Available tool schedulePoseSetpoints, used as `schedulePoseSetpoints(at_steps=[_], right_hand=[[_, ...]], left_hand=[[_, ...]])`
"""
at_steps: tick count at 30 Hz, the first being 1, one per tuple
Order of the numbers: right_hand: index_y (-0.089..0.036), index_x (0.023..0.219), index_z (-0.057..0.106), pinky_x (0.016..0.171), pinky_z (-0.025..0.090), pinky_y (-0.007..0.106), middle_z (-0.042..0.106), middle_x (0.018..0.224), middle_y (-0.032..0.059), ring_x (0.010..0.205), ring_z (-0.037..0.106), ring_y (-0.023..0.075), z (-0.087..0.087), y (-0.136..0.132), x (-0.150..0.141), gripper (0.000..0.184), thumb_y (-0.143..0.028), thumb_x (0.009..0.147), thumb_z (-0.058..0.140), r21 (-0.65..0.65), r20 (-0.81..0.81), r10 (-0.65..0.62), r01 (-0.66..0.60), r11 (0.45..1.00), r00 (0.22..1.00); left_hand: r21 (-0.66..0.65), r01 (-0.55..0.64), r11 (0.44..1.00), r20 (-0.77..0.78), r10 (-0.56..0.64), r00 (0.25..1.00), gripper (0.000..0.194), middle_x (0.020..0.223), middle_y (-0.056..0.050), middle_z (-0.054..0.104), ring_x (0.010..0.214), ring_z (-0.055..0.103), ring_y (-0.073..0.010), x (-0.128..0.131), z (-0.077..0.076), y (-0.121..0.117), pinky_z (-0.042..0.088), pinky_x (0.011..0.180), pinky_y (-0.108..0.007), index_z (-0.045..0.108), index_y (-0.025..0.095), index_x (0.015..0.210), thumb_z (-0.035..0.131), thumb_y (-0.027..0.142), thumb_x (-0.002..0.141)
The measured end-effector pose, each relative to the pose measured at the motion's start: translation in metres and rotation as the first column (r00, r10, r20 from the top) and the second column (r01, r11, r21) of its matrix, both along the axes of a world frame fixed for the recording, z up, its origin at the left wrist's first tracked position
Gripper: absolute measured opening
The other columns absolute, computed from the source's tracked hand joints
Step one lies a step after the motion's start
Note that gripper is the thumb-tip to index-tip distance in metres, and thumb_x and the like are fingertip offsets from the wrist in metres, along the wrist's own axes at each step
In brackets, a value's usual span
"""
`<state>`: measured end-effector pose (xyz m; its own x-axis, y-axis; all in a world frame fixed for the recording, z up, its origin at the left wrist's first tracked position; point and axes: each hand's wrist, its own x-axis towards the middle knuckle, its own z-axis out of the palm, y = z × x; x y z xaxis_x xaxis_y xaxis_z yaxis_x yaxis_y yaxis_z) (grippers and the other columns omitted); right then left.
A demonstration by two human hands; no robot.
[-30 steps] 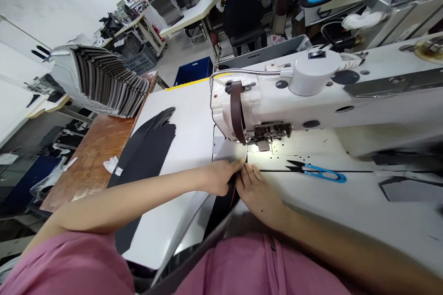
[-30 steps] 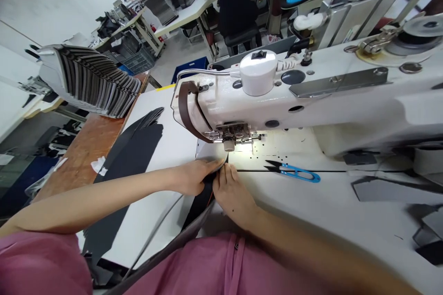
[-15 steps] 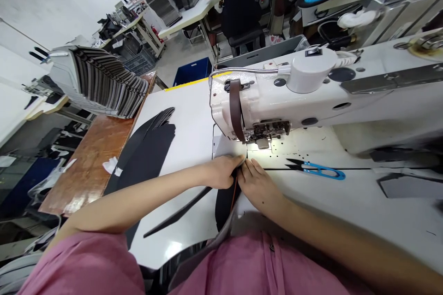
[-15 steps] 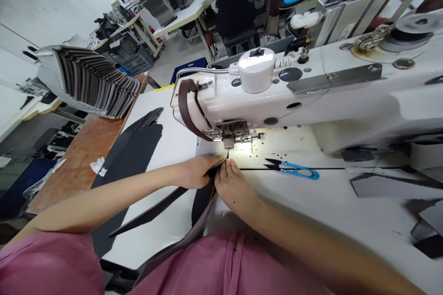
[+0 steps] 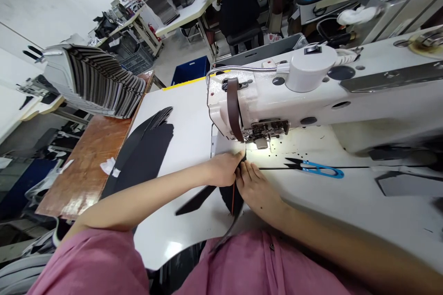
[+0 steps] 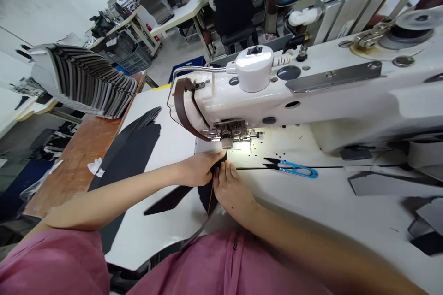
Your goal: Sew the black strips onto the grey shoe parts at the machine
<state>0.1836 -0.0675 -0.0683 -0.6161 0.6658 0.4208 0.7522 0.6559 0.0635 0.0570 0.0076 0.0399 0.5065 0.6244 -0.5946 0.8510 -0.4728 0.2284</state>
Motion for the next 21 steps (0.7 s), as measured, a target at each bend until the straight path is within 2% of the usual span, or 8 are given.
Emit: schedulePoseSetpoints(at_steps=[8,15,21], right_hand=[[0.004,0.111,0.063,0.098,0.044,0.046,0.062,0.113,0.0304,0.109,0.061,0.0317,-0.0002,-0.0003,0.0006,0.034,-0.01,0.087,0.042,-0.008,0.016,0.003,-0.003,1.0,1.0],[0.004,0.108,0.065,0.092,0.047,0.045,0.064,0.109,0.0291,0.104,0.063,0.0331,-0.0002,-0.0002,-0.0003,0.035,-0.006,0.082,0.043,0.049,0.029,0.0,-0.001,0.999,1.0],[0.004,0.102,0.067,0.09,0.048,0.045,0.064,0.108,0.0298,0.103,0.063,0.0334,0.0027,0.0004,0.0011,0.032,-0.006,0.08,0.047,0.056,0.051,0.007,-0.01,0.998,0.999]], left_hand=[[-0.018,-0.03,0.999,-0.022,0.03,0.999,0.065,0.124,-0.021,0.058,0.113,0.058,-0.0272,0.0022,-0.0041,-0.0027,0.051,0.087,-0.035,0.028,0.007,0.141,0.047,0.013,0.079],[-0.056,0.01,0.998,-0.072,-0.014,0.997,0.07,0.116,-0.018,0.061,0.108,0.059,-0.0276,0.0035,0.0016,-0.0029,0.05,0.085,-0.034,0.025,0.007,0.141,0.052,0.014,0.077],[-0.043,-0.045,0.998,0.003,0.045,0.999,0.042,0.11,-0.015,0.06,0.098,0.06,-0.0239,0.0033,-0.0042,-0.0063,0.051,0.08,-0.032,0.043,0.011,0.123,0.044,0.013,0.081]])
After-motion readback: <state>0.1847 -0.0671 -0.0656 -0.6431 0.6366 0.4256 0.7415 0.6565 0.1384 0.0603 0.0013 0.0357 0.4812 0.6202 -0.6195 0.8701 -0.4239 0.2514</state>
